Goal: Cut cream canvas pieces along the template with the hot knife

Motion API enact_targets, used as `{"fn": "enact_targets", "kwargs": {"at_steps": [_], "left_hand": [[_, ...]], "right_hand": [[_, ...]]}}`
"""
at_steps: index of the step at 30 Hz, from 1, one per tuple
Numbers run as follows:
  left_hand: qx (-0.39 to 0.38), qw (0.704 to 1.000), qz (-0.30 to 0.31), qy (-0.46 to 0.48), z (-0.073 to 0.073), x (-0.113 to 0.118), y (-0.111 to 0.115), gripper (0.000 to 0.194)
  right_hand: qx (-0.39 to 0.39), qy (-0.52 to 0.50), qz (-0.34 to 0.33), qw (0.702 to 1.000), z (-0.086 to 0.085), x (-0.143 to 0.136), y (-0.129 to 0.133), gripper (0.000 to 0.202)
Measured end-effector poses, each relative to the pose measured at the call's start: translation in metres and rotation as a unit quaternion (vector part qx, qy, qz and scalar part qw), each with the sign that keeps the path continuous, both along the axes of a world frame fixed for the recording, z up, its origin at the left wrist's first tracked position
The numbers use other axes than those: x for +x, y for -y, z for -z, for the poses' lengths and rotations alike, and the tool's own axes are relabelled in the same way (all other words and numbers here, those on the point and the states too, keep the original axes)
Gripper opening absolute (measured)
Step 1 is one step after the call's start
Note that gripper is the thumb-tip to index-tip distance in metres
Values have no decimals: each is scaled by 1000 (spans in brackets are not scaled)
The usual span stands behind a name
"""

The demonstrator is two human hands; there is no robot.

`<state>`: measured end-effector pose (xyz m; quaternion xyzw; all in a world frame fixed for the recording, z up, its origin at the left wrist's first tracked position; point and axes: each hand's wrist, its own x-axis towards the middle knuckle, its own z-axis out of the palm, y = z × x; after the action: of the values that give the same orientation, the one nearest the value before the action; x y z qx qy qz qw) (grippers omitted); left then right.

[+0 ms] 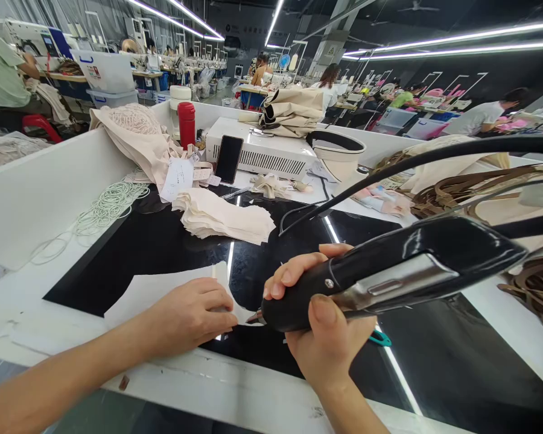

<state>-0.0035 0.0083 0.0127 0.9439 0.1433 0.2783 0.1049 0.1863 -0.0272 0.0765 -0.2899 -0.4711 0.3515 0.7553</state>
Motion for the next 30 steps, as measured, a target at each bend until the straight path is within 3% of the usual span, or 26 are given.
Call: {"fn": "enact_targets", "kwargs": {"at_steps": [20,25,30], "left_hand": [[8,1000,-1,5,-3,0,1,19],[-28,999,0,18,-7,-3,1,17],[-45,998,-38,29,-12,-13,-10,24]], "right_hand": [[-4,16,24,1000,2,11,7,37],[-6,38,27,999,2,12,7,34],[-2,50,35,998,3,22,1,36]]}}
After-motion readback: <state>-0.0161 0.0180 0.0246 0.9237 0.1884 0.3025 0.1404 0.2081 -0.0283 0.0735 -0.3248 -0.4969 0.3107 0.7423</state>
